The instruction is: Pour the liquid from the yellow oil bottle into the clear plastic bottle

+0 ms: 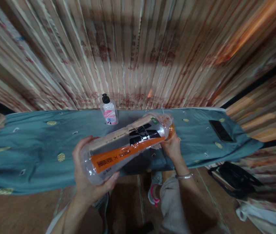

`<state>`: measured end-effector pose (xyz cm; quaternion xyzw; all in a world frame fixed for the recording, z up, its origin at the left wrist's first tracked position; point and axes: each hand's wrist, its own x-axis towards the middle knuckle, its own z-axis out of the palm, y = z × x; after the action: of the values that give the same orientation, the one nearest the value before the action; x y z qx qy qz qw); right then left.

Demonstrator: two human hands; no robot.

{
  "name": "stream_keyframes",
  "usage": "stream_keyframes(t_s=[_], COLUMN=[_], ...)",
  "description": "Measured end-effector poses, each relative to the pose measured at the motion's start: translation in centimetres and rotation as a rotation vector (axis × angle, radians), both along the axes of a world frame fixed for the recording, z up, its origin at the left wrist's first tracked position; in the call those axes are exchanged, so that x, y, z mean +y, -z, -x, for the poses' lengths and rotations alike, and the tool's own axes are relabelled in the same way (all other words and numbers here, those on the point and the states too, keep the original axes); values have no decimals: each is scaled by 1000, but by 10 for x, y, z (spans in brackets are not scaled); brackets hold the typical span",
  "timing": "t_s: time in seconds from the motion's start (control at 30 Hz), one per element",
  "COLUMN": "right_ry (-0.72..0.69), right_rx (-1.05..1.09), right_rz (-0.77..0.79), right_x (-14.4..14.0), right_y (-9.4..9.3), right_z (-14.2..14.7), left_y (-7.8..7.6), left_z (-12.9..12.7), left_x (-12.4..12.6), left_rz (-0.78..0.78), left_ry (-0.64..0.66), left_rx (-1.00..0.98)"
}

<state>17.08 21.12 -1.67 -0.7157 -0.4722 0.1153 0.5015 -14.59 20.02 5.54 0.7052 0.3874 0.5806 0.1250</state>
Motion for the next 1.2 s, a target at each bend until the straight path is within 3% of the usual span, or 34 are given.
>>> stream_keyframes(t_s=[1.2], right_ry=[43], right_rx=[-9], right_rz=[19], right_x=[0], right_y=[-3], right_z=[1], left_y=[2], left_z=[2], left_x=[1], left_rz=[-4], left_ry=[20], left_rx=[1])
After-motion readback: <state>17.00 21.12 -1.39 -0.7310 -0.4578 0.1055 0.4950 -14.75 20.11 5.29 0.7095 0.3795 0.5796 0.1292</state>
